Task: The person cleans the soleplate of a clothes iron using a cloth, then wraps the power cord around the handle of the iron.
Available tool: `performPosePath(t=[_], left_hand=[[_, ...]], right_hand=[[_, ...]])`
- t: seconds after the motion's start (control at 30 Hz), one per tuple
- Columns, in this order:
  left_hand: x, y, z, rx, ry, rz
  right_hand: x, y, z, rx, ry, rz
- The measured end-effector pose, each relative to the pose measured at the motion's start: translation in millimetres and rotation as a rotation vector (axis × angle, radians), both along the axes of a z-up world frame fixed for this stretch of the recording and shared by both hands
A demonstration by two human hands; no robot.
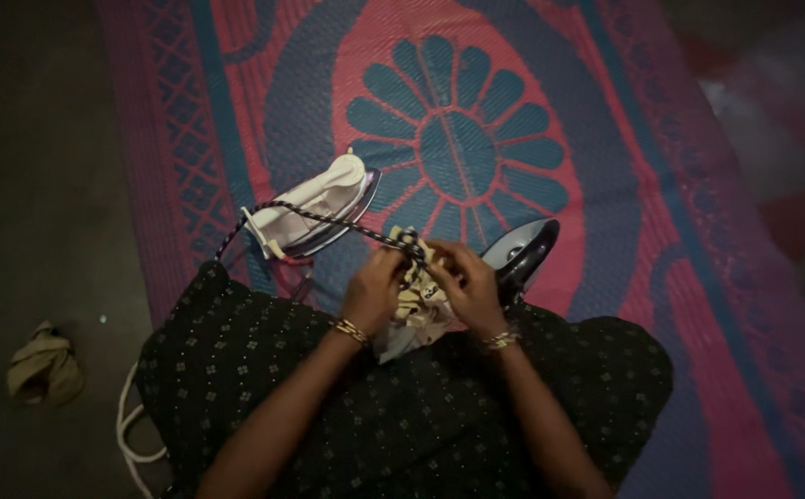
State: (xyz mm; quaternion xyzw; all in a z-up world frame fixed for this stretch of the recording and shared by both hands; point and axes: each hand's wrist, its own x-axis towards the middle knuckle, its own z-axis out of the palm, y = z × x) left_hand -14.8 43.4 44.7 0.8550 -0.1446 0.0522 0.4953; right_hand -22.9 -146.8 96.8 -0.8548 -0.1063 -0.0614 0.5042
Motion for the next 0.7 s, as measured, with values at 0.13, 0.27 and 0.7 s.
performPosePath(t=[0.13,0.27,0.7], left_hand=[[-1,-1,9,0.051,0.011,-0.055],[0,-1,12,0.093,-0.086,-0.106],[-8,-8,27,0.13,-0.218,-0.214]], right_hand=[[8,27,9,-0.171,-0.221,-0.077],[6,25,2,-0.319,-0.417,-0.113],[19,-6,-57,-0.157,0.03,-0.203]])
